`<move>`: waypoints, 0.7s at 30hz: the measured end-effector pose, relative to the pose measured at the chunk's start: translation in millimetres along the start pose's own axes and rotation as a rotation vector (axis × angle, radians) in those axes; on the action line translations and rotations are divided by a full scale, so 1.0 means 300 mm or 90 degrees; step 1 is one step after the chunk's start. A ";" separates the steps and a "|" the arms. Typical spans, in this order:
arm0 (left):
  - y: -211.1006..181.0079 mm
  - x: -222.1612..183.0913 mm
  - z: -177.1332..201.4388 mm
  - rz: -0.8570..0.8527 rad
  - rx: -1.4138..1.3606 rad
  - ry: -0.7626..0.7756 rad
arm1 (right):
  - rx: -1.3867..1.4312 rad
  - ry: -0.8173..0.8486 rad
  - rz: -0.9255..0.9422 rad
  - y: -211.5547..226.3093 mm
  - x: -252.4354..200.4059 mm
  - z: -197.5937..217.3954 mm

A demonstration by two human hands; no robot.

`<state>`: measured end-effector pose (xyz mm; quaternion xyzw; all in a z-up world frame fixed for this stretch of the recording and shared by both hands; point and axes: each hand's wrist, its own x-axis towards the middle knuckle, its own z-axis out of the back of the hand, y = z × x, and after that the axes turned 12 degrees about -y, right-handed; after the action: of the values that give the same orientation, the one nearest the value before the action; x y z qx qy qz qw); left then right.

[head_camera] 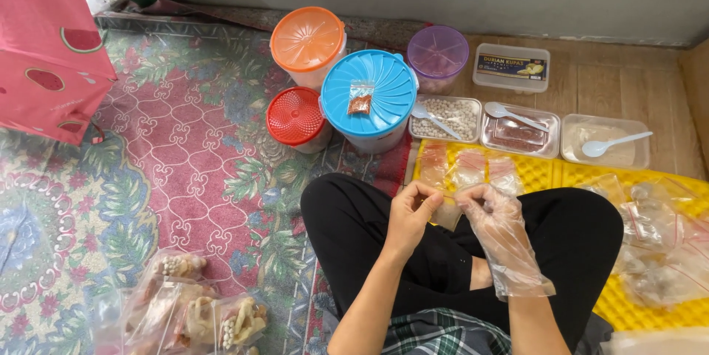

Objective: The person packages various food ingredients into plastic bags by hand using a spoon and secures the bags.

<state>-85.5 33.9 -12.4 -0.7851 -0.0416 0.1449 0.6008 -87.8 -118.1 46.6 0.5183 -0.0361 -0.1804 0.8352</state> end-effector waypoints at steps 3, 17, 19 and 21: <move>-0.069 -0.007 0.009 -0.004 0.100 0.087 | -0.018 -0.005 -0.016 -0.059 0.034 -0.024; -0.080 -0.008 0.079 -0.077 0.325 0.246 | -0.028 0.061 0.124 -0.042 0.026 -0.011; -0.077 -0.010 0.071 -0.060 0.291 0.236 | -0.056 0.055 0.126 -0.042 0.025 -0.012; -0.041 -0.001 0.073 -0.101 0.282 0.162 | 0.017 0.051 0.176 -0.049 0.021 -0.023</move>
<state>-90.4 57.5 -5.8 -0.6406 0.0057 0.0033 0.7678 -84.0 -120.1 29.5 0.5264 -0.0762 -0.0427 0.8457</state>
